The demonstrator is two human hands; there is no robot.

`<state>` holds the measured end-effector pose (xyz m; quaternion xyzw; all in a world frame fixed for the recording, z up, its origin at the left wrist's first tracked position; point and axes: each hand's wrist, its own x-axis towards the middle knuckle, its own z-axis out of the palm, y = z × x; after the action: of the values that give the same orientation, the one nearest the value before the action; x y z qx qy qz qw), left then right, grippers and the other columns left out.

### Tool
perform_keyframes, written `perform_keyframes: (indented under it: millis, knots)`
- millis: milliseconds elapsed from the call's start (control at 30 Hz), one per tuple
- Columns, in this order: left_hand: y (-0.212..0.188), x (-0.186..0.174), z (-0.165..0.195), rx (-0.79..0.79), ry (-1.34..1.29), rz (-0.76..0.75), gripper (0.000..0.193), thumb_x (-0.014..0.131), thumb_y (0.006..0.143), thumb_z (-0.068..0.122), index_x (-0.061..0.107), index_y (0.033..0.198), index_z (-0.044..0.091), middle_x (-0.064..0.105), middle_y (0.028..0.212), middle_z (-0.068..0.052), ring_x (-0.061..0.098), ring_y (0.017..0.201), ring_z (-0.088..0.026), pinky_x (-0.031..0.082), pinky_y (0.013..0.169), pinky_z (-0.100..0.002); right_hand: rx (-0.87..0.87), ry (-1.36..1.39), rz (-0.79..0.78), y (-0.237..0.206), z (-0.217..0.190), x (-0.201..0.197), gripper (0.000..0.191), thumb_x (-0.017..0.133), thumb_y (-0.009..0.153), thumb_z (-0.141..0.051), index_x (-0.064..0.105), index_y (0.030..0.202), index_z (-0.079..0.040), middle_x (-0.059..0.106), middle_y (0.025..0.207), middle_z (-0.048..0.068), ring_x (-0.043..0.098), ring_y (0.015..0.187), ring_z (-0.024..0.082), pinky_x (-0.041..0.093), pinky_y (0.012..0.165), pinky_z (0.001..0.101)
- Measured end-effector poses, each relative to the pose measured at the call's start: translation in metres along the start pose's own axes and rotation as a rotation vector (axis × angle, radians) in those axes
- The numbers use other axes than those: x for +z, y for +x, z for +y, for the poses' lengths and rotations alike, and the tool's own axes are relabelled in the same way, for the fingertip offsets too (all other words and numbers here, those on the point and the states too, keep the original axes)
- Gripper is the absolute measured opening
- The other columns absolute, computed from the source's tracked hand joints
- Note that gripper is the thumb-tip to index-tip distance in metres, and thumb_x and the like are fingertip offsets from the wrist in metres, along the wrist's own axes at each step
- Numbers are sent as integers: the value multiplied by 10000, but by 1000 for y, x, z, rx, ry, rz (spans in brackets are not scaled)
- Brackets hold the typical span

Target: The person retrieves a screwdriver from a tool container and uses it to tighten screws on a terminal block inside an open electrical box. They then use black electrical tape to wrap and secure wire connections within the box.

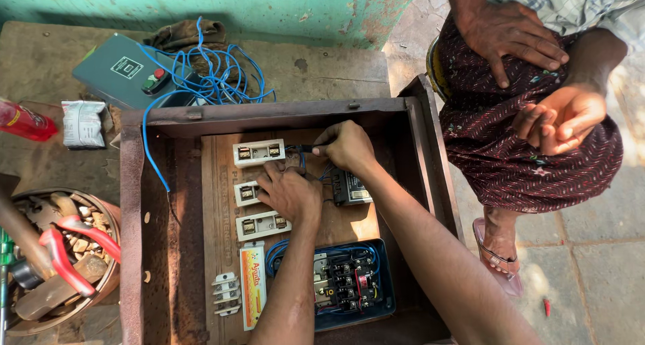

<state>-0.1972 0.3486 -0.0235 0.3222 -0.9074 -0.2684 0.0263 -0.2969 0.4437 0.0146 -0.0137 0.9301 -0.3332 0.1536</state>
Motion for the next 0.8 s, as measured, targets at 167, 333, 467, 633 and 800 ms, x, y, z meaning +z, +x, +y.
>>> perform_keyframes:
  millis: [167, 333, 467, 633, 800]
  knots:
    - [-2, -2, -5, 29, -15, 82, 438, 879, 555, 264, 783, 924, 49, 491, 1352, -158, 427, 1197, -379, 354, 980, -536, -19, -54, 57, -2, -4, 7, 230, 894, 695, -244, 848, 883, -121, 784, 840, 116, 738, 769, 235, 559, 737, 374]
    - [-1, -5, 0, -32, 88, -66, 419, 894, 583, 332, 780, 886, 65, 427, 1454, -156, 400, 1251, -372, 356, 1002, -527, 157, -52, -94, 5, -15, 20, 272, 799, 862, -269, 781, 865, 3, 758, 726, 154, 714, 582, 208, 555, 630, 362]
    - [3, -7, 1, 2, 57, -44, 389, 876, 641, 328, 778, 891, 47, 455, 1415, -165, 402, 1267, -370, 364, 986, -551, 280, 159, -195, 7, -21, 33, 322, 729, 936, -212, 691, 865, 99, 690, 652, 147, 678, 510, 212, 507, 460, 394]
    - [4, -15, -6, 73, 56, -110, 435, 873, 669, 329, 762, 933, 2, 467, 1398, -177, 402, 1266, -370, 379, 968, -559, 231, 176, -308, 11, -17, 34, 231, 669, 952, -186, 712, 894, 34, 647, 598, 111, 601, 453, 191, 422, 404, 370]
    - [7, -19, -4, 86, 37, -116, 474, 878, 608, 286, 757, 986, 28, 461, 1394, -203, 393, 1255, -383, 366, 915, -598, 187, 181, -359, 22, -10, 32, 243, 669, 964, -179, 728, 929, 54, 661, 621, 99, 592, 486, 174, 426, 424, 343]
